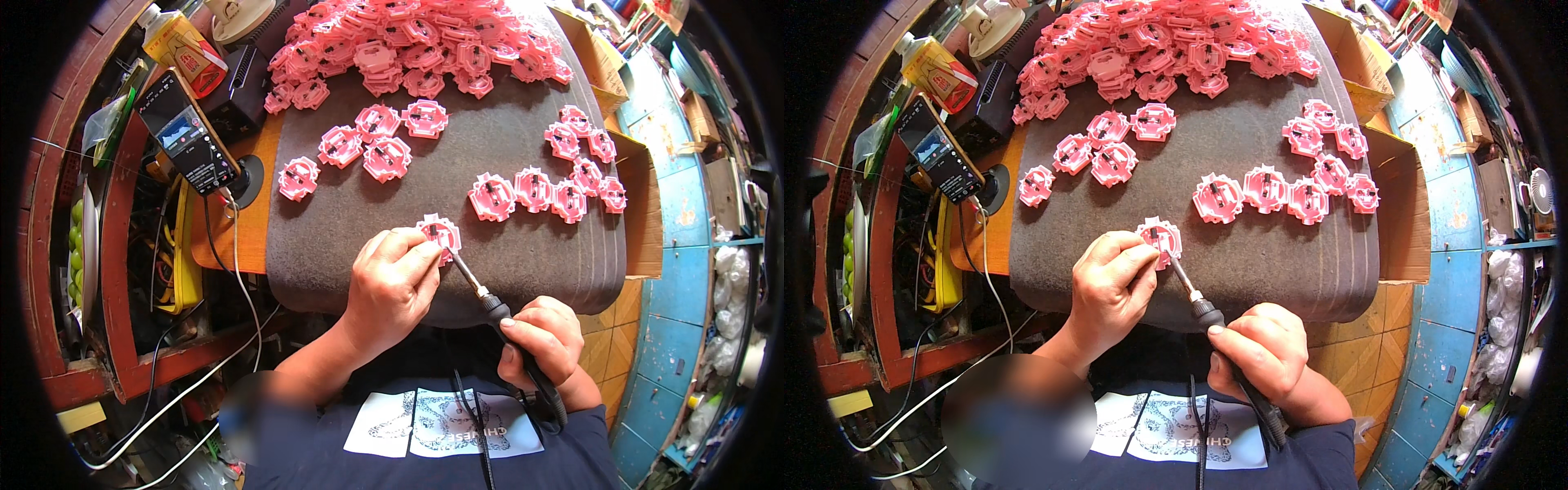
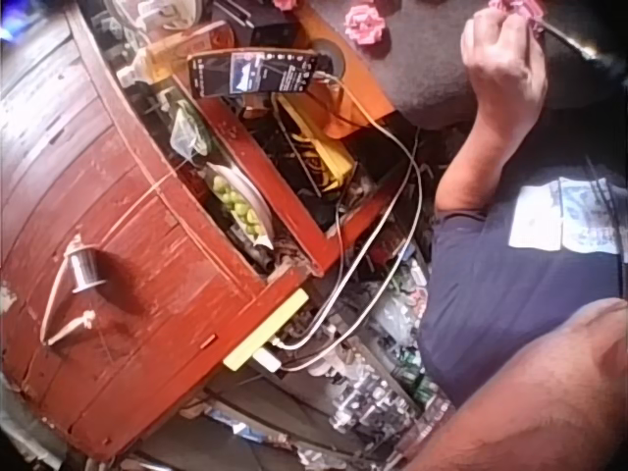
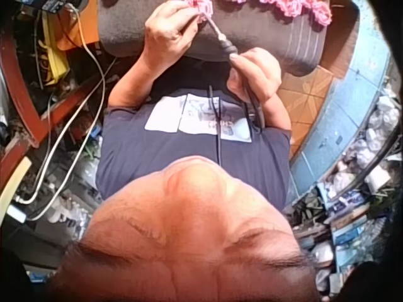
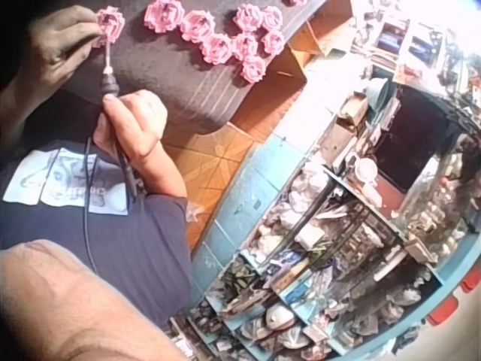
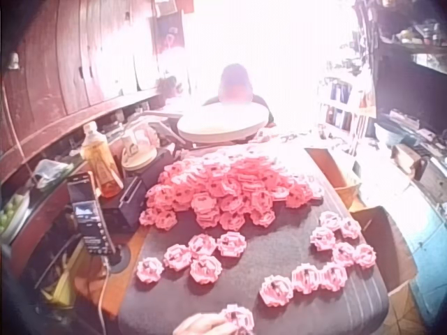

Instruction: The person uses a soldering iron to apply heat to small pink plastic components on a workbench. They pick up each piece, apply the soldering iron to specific points, and place the finished pieces into a cardboard box. The process is repeated for multiple components throughout the clip.

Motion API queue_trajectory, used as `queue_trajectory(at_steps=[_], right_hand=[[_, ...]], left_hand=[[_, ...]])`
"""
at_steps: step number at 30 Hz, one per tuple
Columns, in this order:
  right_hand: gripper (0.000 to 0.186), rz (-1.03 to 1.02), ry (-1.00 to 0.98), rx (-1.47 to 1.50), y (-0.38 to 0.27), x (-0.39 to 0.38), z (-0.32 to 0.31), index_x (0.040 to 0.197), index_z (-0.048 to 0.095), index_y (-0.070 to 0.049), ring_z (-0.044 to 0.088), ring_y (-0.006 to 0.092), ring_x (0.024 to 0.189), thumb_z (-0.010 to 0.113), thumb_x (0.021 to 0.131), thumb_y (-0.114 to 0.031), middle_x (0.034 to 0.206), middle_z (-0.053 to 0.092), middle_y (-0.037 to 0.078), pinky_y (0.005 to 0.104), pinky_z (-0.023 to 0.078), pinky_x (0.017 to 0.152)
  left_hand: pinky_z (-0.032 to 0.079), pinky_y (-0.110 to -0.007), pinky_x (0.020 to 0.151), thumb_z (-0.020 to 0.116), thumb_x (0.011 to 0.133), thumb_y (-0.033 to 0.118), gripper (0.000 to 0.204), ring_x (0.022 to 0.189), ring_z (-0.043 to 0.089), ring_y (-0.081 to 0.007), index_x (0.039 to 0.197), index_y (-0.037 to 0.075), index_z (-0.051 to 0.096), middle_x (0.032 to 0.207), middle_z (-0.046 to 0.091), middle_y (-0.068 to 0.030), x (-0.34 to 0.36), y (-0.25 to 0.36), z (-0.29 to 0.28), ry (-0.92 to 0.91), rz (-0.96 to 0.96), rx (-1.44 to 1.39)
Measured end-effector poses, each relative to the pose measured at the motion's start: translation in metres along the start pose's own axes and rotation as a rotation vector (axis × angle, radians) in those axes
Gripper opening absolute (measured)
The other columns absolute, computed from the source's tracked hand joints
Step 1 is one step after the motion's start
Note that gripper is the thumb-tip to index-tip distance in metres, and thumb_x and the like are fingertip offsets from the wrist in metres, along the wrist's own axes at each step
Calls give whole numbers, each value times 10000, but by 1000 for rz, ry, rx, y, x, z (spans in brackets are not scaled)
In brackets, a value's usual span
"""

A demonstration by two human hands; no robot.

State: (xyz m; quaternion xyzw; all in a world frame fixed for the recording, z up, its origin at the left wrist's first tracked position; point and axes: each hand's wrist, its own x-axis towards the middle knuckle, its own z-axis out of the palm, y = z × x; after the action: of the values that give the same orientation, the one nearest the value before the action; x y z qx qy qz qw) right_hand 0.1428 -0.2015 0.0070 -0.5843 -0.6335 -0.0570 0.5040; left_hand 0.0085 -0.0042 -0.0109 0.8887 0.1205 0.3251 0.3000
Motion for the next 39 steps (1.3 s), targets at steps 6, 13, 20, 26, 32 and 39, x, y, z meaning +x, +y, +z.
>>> queue_trajectory(at_steps=[6,13,20,26,32,39], right_hand=[[259,7,11,4,0,-2,-3,1045,699,32,593,234,559,741,794,-17,744,648,103,347,479,504],[243,4,18,7,0,-2,-2,1055,704,30,597,236,565,737,823,-35,761,656,104,349,483,508],[275,-4,8,13,1,1,0,1049,702,37,588,230,546,740,779,0,742,651,99,346,475,497],[285,-1,24,14,1,2,2,1051,701,37,586,230,535,740,770,9,724,646,94,345,469,491],[283,14,-3,15,1,2,-1,1077,692,38,595,236,545,739,802,-11,733,646,100,349,479,499],[360,103,116,29,5,-1,-4,1225,675,34,649,272,709,779,896,-71,903,673,153,372,531,606]], left_hand=[[578,-407,806,799,814,-20,196,891,716,-332,1003,9,756,995,705,-147,-1,0,0,-6,-11,4],[579,-408,810,799,813,-23,204,900,717,-331,1010,8,757,999,706,-146,-1,0,0,-7,-14,1],[580,-405,809,798,810,-30,208,897,716,-330,1010,7,756,997,705,-145,-1,0,0,-8,-14,-4],[579,-405,799,798,809,-34,201,885,716,-328,1000,7,754,984,704,-143,1,1,-1,-4,-2,2],[578,-407,797,798,808,-38,199,880,714,-328,997,7,753,984,705,-140,-1,-1,0,2,-4,-8],[578,-408,797,803,810,-28,191,887,715,-332,991,7,753,984,706,-143,0,0,-1,-2,-2,5]])
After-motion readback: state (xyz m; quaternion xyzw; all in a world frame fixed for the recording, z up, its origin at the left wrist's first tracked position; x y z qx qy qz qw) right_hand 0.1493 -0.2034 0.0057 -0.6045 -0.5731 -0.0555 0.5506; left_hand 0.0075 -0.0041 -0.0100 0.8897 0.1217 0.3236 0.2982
